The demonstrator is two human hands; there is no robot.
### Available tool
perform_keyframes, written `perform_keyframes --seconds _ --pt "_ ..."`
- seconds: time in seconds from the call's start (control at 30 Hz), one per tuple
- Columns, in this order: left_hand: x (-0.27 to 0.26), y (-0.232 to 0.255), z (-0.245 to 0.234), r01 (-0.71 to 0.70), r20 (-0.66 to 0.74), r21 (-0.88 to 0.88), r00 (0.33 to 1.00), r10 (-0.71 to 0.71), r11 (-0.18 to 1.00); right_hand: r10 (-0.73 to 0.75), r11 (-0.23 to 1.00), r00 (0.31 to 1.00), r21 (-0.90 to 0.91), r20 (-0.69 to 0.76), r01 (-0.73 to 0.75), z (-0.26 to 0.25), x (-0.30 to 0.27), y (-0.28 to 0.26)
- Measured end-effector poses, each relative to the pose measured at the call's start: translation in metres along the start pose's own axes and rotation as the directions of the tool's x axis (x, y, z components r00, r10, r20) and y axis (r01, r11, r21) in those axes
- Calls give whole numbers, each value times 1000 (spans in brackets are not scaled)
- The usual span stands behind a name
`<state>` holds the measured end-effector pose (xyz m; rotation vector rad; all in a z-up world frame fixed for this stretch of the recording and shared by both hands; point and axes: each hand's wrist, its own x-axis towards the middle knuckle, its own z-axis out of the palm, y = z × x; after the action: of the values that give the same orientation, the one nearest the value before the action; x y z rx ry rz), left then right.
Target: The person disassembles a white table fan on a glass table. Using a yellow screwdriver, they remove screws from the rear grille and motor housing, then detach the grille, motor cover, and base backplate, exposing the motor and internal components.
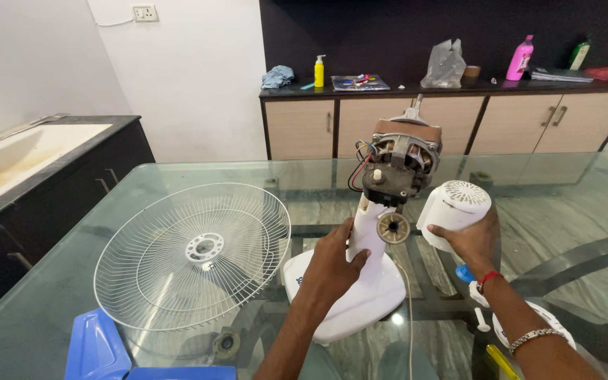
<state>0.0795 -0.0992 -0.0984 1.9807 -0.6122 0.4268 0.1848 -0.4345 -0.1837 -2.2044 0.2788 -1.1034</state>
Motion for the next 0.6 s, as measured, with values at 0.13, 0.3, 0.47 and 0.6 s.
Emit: perform_keyframes --seconds 0.13,0.3,0.47,0.6 --pt "-1 -1 -1 -22 -9 -22 1000 22 1000 70 997 998 34 1 -70 14 -5 18" --pt "0 -1 -2 -17 0 -44 1000 17 999 222 970 975 -97 -19 -223 10 -7 9" --pt "0 1 -4 9 4 -62 1000 -9 998 71 996 971 73 -228 -56 -12 -28 -43" --pt "2 3 -4 55 41 -99 998 -51 994 -162 723 986 684 32 96 -35 -48 -91"
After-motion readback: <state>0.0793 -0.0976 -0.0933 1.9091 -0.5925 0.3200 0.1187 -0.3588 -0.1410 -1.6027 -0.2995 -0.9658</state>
